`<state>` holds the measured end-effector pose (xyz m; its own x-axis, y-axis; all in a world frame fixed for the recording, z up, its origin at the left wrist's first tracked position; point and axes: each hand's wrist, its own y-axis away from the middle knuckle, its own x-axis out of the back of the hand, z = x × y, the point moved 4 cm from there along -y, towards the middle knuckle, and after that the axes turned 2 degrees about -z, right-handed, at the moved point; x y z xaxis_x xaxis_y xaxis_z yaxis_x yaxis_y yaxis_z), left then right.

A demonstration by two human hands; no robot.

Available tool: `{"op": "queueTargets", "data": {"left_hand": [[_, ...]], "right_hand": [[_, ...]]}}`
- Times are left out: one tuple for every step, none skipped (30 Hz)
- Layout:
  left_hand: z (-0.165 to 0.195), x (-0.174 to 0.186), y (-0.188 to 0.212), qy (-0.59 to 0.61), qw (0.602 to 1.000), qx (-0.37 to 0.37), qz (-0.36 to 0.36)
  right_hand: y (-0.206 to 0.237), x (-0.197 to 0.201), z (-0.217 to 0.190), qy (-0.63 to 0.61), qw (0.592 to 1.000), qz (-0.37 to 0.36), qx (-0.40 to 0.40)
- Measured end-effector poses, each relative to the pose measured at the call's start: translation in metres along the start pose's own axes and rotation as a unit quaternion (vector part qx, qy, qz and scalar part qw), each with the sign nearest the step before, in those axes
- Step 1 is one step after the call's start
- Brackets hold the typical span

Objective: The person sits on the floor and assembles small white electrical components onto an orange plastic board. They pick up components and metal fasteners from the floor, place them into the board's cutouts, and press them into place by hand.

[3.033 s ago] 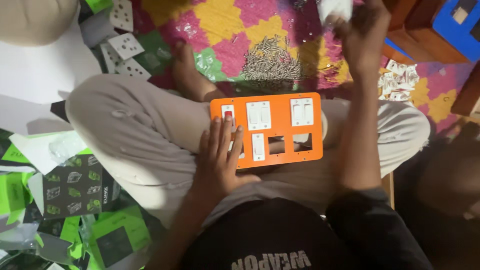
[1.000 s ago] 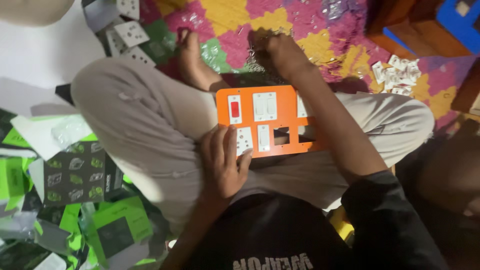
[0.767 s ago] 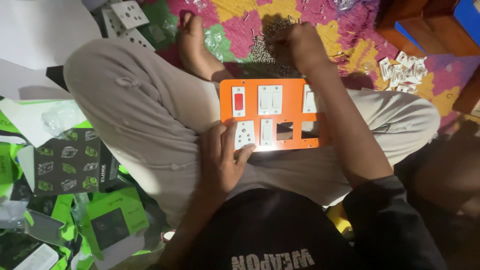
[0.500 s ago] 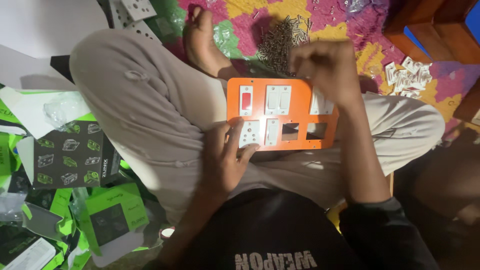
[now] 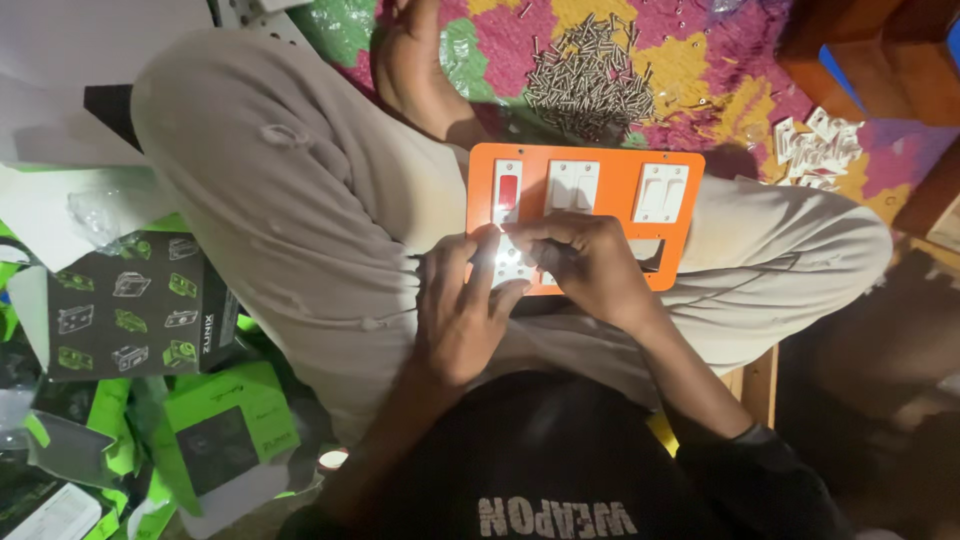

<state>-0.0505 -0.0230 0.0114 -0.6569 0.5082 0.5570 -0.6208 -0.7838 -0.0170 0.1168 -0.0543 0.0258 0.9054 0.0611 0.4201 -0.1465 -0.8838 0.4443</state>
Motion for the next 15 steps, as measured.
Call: {"op": "queueTargets", "data": {"left_hand": [[-0.001,0.000,0.000,0.003,1.000,-0.006,0.002],[-0.002,0.000,0.000,0.004,1.000,-0.012,0.003],[-0.002,0.000,0.000,0.006,1.000,-0.016,0.004],[-0.003,0.001,0.000,0.015,1.000,-0.016,0.001],[-0.003,0.001,0.001,0.023,1.000,-0.017,-0.002],[-0.004,0.001,0.001,0.031,0.999,-0.018,-0.005],[-0.005,0.001,0.002,0.028,0.999,-0.013,-0.009],[-0.005,0.001,0.002,0.026,1.000,-0.008,-0.012],[-0.006,0.000,0.002,0.024,1.000,-0.003,-0.017],[-0.006,0.000,0.002,0.025,1.000,-0.004,-0.017],[-0.006,0.000,0.002,0.025,0.999,-0.005,-0.018],[-0.006,-0.001,0.002,0.026,0.999,-0.008,-0.019],[-0.006,-0.001,0.002,0.026,0.999,-0.009,-0.017],[-0.006,-0.001,0.002,0.024,1.000,-0.009,-0.014],[-0.005,-0.001,0.002,0.021,1.000,-0.010,-0.012]], "right_hand": [[-0.001,0.000,-0.002,0.010,1.000,0.002,-0.005],[-0.002,0.000,-0.004,0.019,1.000,0.004,-0.010],[-0.003,0.000,-0.007,0.025,1.000,0.002,-0.016],[-0.003,-0.001,-0.009,0.031,0.999,0.000,-0.021],[-0.004,-0.001,-0.011,0.037,0.999,-0.001,-0.026],[-0.004,-0.001,-0.012,0.044,0.998,0.001,-0.032],[-0.005,-0.002,-0.014,0.052,0.998,0.002,-0.039],[-0.005,-0.002,-0.015,0.059,0.997,0.004,-0.046],[-0.006,-0.002,-0.017,0.063,0.998,0.005,-0.030],[-0.007,-0.003,-0.019,0.065,0.998,0.006,-0.014],[-0.007,-0.003,-0.022,0.069,0.998,0.008,0.002],[-0.007,-0.003,-0.022,0.076,0.997,0.008,-0.011],[-0.008,-0.002,-0.021,0.083,0.996,0.009,-0.025],[-0.009,-0.002,-0.021,0.090,0.995,0.010,-0.038],[-0.010,-0.001,-0.020,0.104,0.993,0.009,-0.053]]}}
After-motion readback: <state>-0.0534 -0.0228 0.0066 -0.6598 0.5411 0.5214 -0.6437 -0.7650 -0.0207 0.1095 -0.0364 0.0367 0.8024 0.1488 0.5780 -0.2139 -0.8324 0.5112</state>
